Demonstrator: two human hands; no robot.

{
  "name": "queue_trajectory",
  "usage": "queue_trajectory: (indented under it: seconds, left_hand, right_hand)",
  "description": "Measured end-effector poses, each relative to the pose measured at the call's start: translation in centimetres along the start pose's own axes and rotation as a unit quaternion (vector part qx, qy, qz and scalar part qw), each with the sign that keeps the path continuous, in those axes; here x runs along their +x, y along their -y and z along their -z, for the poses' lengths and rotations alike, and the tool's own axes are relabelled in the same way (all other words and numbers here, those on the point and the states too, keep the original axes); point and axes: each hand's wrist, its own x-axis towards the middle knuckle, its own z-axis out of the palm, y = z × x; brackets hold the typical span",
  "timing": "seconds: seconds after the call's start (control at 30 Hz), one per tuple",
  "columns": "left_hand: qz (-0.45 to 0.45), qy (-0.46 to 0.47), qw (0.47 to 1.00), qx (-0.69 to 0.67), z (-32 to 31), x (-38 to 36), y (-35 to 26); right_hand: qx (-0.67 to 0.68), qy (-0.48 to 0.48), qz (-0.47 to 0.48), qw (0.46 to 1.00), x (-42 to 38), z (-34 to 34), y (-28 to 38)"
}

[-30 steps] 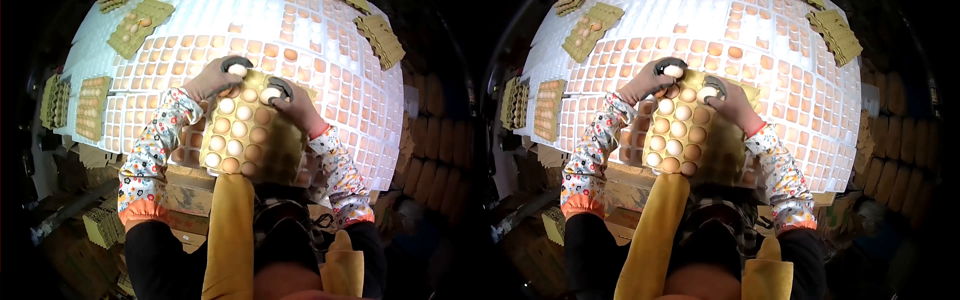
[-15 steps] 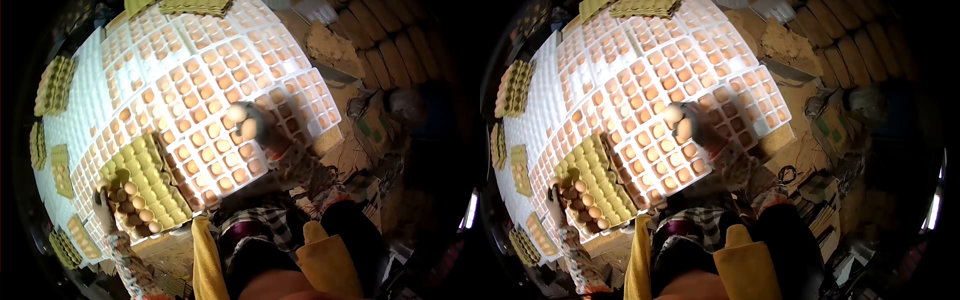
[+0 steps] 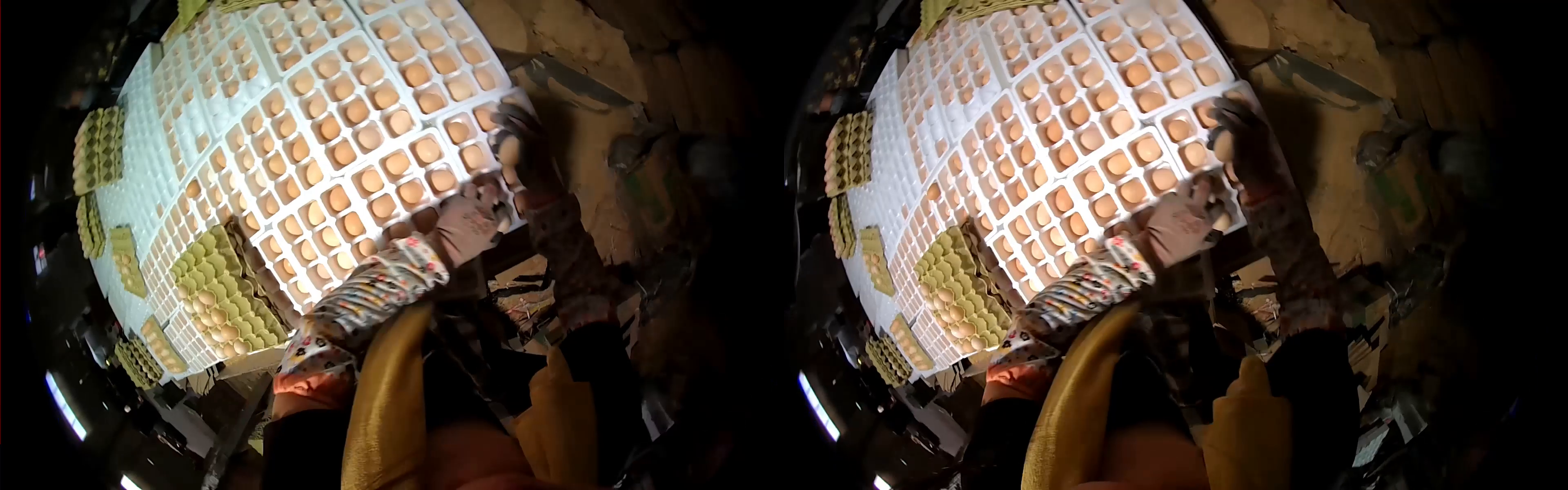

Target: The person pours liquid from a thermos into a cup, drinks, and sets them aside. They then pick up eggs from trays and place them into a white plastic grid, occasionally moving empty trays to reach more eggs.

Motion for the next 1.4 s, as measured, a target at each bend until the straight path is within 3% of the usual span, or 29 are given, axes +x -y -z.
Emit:
queue_trajectory:
  seconds: [0.03, 0.07, 0.1, 0.2, 0.23, 0.27, 0.33, 0.4, 0.47, 0.53, 0.6, 0.63, 0.67, 0.73, 0.77, 0.83, 0.9, 0.93, 1.0, 1.07, 1.1, 1.13, 1.2, 1.23, 1.27, 1.33, 1.37, 1.4]
  left_hand:
    - [0.112, -0.019, 0.991, -0.067, -3.5, 1.7, -0.9]
    - [0.224, -0.045, 0.964, -0.134, -6.7, 2.5, -1.4]
    - [0.194, -0.075, 0.964, -0.165, -9.0, 2.2, -1.1]
    - [0.064, -0.047, 0.994, -0.074, -0.7, -1.8, 1.3]
    - [0.102, -0.092, 0.977, -0.162, 0.3, -3.7, 2.6]
    - [0.175, -0.087, 0.956, -0.219, 2.9, -6.1, 3.7]
    - [0.265, -0.183, 0.875, -0.361, 3.6, -10.6, 8.7]
    - [0.329, -0.307, 0.846, -0.286, 5.5, -14.1, 15.5]
    - [0.369, -0.419, 0.808, -0.186, 8.9, -15.5, 22.8]
    - [0.347, -0.466, 0.797, -0.162, 11.7, -15.5, 30.2]
    - [0.372, -0.433, 0.813, -0.118, 13.7, -14.4, 36.0]
    - [0.375, -0.382, 0.844, -0.042, 14.1, -13.7, 38.5]
    - [0.409, -0.251, 0.877, 0.006, 15.0, -13.2, 40.2]
    - [0.398, -0.135, 0.908, -0.009, 16.0, -13.0, 42.7]
    - [0.344, -0.241, 0.906, 0.055, 14.7, -13.2, 43.8]
    - [0.345, -0.25, 0.901, 0.08, 13.7, -13.5, 45.2]
    - [0.348, -0.265, 0.886, 0.157, 11.7, -14.8, 44.7]
    - [0.342, -0.32, 0.869, 0.159, 11.3, -15.6, 43.3]
    - [0.347, -0.358, 0.859, 0.115, 12.2, -18.7, 37.4]
    - [0.306, -0.368, 0.877, -0.036, 11.3, -23.0, 30.2]
    - [0.275, -0.331, 0.902, -0.031, 10.2, -25.3, 26.4]
    - [0.233, -0.292, 0.927, -0.026, 9.3, -28.0, 23.0]
    - [0.222, -0.295, 0.928, 0.049, 8.9, -34.8, 17.5]
    - [0.299, -0.302, 0.904, 0.047, 8.9, -38.7, 16.8]
    - [0.371, -0.31, 0.875, 0.043, 9.0, -42.6, 17.0]
    - [0.534, -0.359, 0.756, 0.117, 10.0, -49.9, 18.5]
    - [0.578, -0.314, 0.751, 0.065, 11.1, -52.5, 20.0]
    - [0.614, -0.268, 0.742, 0.013, 12.5, -54.8, 21.6]
  right_hand:
    - [0.094, 0.047, -0.073, 0.992, -2.9, 0.9, -1.8]
    - [0.269, 0.039, -0.218, 0.937, -3.9, 1.5, -0.5]
    - [0.427, -0.025, -0.353, 0.832, -4.9, 2.1, 0.9]
    - [0.134, 0.015, -0.235, 0.963, -2.1, -0.1, 1.9]
    - [0.026, 0.039, -0.178, 0.983, -0.3, -1.4, 2.4]
    - [0.146, 0.025, -0.212, 0.966, 0.2, -4.2, 2.3]
    - [0.379, -0.029, -0.275, 0.883, 1.3, -9.8, 1.9]
    - [0.545, 0.03, -0.421, 0.724, 5.7, -14.3, 7.1]
    - [0.444, 0.101, -0.337, 0.824, 9.4, -20.7, 10.3]
    - [0.411, 0.105, -0.305, 0.852, 13.7, -27.3, 11.1]
    - [0.155, 0.102, -0.135, 0.973, 18.0, -32.2, 11.0]
    - [0.11, 0.085, -0.095, 0.986, 19.7, -34.5, 10.5]
    - [0.066, 0.07, -0.052, 0.994, 21.2, -36.5, 9.7]
    - [-0.054, 0.128, -0.022, 0.99, 22.9, -39.6, 6.3]
    - [-0.091, 0.12, 0.005, 0.989, 22.8, -40.5, 4.8]
    - [-0.154, 0.127, 0.05, 0.979, 22.2, -41.0, 5.1]
    - [-0.119, 0.077, 0.084, 0.986, 21.3, -40.7, 5.5]
    - [-0.085, 0.056, 0.083, 0.991, 21.1, -40.0, 7.2]
    - [-0.068, 0.101, 0.12, 0.985, 19.5, -38.2, 10.0]
    - [-0.021, 0.212, 0.099, 0.972, 16.1, -37.8, 10.7]
    - [-0.048, 0.323, 0.072, 0.943, 14.8, -37.6, 10.7]
    - [-0.116, 0.33, 0.189, 0.917, 13.9, -37.7, 10.9]
    - [-0.125, 0.304, 0.14, 0.934, 12.2, -37.6, 11.4]
    - [-0.09, 0.332, 0.042, 0.938, 12.1, -37.7, 12.7]
    - [-0.07, 0.279, 0.044, 0.957, 11.4, -37.9, 15.8]
    - [0.142, 0.327, -0.051, 0.933, 9.9, -38.6, 23.8]
    - [0.188, 0.347, 0.005, 0.919, 8.7, -39.8, 26.6]
    - [0.147, 0.423, -0.037, 0.893, 7.6, -40.1, 31.0]
